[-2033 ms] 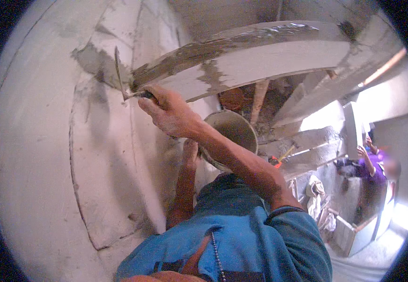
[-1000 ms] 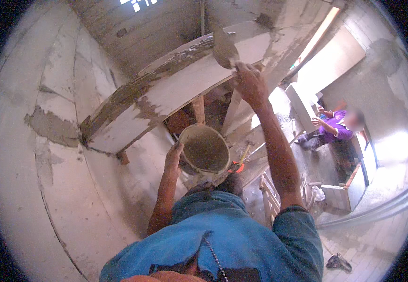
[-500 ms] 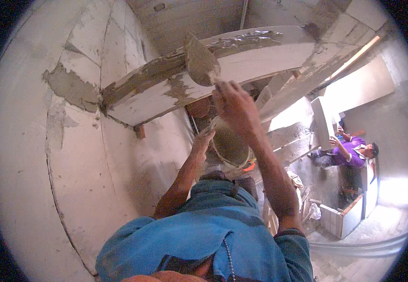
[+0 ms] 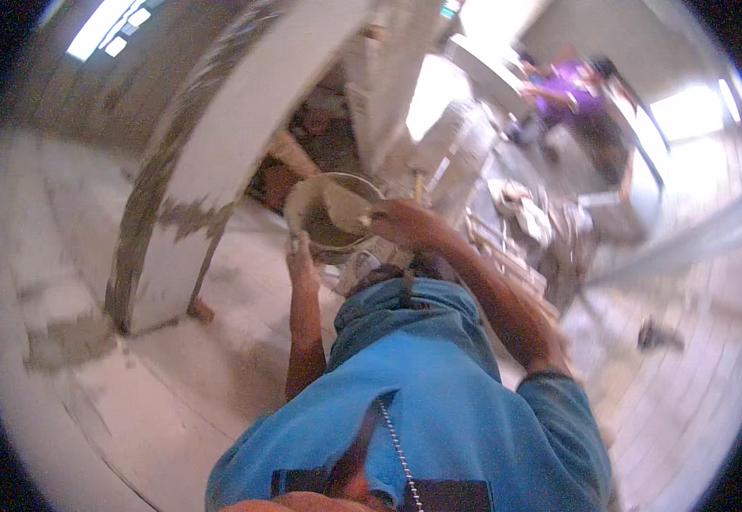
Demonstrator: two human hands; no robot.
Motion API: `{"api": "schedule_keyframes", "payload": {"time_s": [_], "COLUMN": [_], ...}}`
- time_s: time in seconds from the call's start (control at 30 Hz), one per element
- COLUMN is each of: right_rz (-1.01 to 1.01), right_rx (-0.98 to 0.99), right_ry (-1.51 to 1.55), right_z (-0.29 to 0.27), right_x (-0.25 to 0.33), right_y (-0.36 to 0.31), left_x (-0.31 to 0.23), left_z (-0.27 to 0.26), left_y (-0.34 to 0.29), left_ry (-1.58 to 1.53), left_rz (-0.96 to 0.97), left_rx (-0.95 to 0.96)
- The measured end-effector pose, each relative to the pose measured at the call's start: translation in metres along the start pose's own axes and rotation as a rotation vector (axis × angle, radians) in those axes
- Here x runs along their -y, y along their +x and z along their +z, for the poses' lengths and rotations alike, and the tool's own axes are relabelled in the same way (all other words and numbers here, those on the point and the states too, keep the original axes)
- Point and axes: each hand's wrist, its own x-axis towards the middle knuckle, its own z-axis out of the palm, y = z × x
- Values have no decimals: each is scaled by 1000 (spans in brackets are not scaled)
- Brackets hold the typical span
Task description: The person applies cement to a ceiling using a trowel and bucket, then uses a hammer to chip away sections of the ceiling. They measure the ceiling with a tape measure and cut a piece of wood with a hand saw. The person continues to apply cement and chip away at the ceiling throughout the video.
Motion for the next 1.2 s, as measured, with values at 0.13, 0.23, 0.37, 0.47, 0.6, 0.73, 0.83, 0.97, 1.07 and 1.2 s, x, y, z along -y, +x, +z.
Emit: {"api": "schedule_keyframes", "payload": {"time_s": [0.13,0.23,0.37,0.47,0.6,0.73,0.83,0.97,1.07,1.2], "right_rz": [83,362,436,615,669,627,671,729,819,942], "right_rx": [-76,-161,-694,-586,-351,-572,-536,-594,-698,-836], "right_ry": [92,5,-14,-40,-64,-140,26,206,307,336], "right_z": [55,21,22,24,82,67,42,0,-36,-107], "right_x": [-37,-1,-78,-120,-184,-138,-177,-245,-307,-434], "right_y": [26,11,-31,-77,-121,-108,-92,-59,-29,18], "left_x": [-27,-19,-16,-16,6,18,17,55,100,178], "left_z": [30,14,28,46,69,127,198,290,353,448], "left_y": [-26,-21,-8,4,40,75,93,144,196,285], "left_ry": [76,234,50,42,64,97,160,119,198,187], "left_rz": [-41,21,-157,-201,-230,-273,-336,-298,-317,-350], "left_rx": [27,106,20,66,112,101,99,252,193,147]}}
